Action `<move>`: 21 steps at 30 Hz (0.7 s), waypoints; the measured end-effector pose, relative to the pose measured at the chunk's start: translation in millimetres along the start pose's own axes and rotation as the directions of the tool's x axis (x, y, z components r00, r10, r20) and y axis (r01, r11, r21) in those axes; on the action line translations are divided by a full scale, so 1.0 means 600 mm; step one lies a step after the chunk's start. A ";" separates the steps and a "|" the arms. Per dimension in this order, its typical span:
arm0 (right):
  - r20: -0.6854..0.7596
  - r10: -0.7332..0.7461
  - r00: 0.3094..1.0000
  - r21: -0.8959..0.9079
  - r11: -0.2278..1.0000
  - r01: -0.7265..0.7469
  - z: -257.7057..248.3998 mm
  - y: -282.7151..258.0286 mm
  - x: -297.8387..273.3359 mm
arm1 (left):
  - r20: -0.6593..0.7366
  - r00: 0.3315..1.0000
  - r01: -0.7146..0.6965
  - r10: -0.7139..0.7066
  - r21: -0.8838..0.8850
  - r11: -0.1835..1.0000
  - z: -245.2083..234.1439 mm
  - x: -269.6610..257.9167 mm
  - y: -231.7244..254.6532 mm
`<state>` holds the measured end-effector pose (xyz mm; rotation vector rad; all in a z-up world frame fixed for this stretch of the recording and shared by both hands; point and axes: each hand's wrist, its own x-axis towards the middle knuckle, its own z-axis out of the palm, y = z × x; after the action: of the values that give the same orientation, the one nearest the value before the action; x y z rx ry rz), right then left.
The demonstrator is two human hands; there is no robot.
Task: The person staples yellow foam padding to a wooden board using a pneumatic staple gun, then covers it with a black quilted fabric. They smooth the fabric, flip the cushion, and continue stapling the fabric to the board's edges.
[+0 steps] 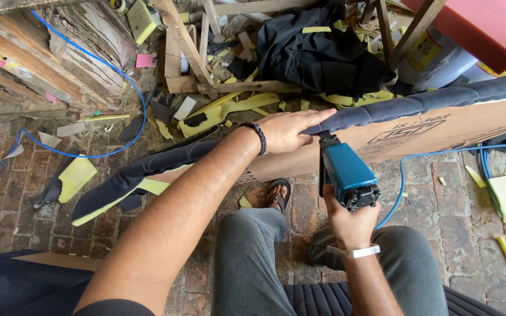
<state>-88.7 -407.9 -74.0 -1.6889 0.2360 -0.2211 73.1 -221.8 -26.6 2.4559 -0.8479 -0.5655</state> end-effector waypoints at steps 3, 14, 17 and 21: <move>0.016 -0.007 1.000 -0.028 1.000 0.008 -0.003 -0.003 0.005 | 0.004 1.000 0.006 -0.006 0.015 1.000 0.003 0.006 0.002; 0.076 0.135 0.988 -0.124 0.984 -0.125 0.016 0.004 -0.014 | 0.066 0.992 0.103 -0.105 0.037 0.994 -0.005 0.002 0.015; 0.057 0.037 0.998 -0.120 0.992 -0.030 0.021 0.010 -0.020 | 0.053 0.993 0.103 -0.106 0.050 0.993 -0.009 -0.004 0.015; 0.078 -0.053 0.996 0.048 0.998 0.049 0.021 0.003 -0.002 | 0.122 0.992 0.071 -0.033 -0.323 0.944 -0.053 -0.038 -0.012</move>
<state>-86.3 -395.7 -77.8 -1.6556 0.1280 -0.1962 76.3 -192.6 -0.1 2.1641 -0.6712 -0.8046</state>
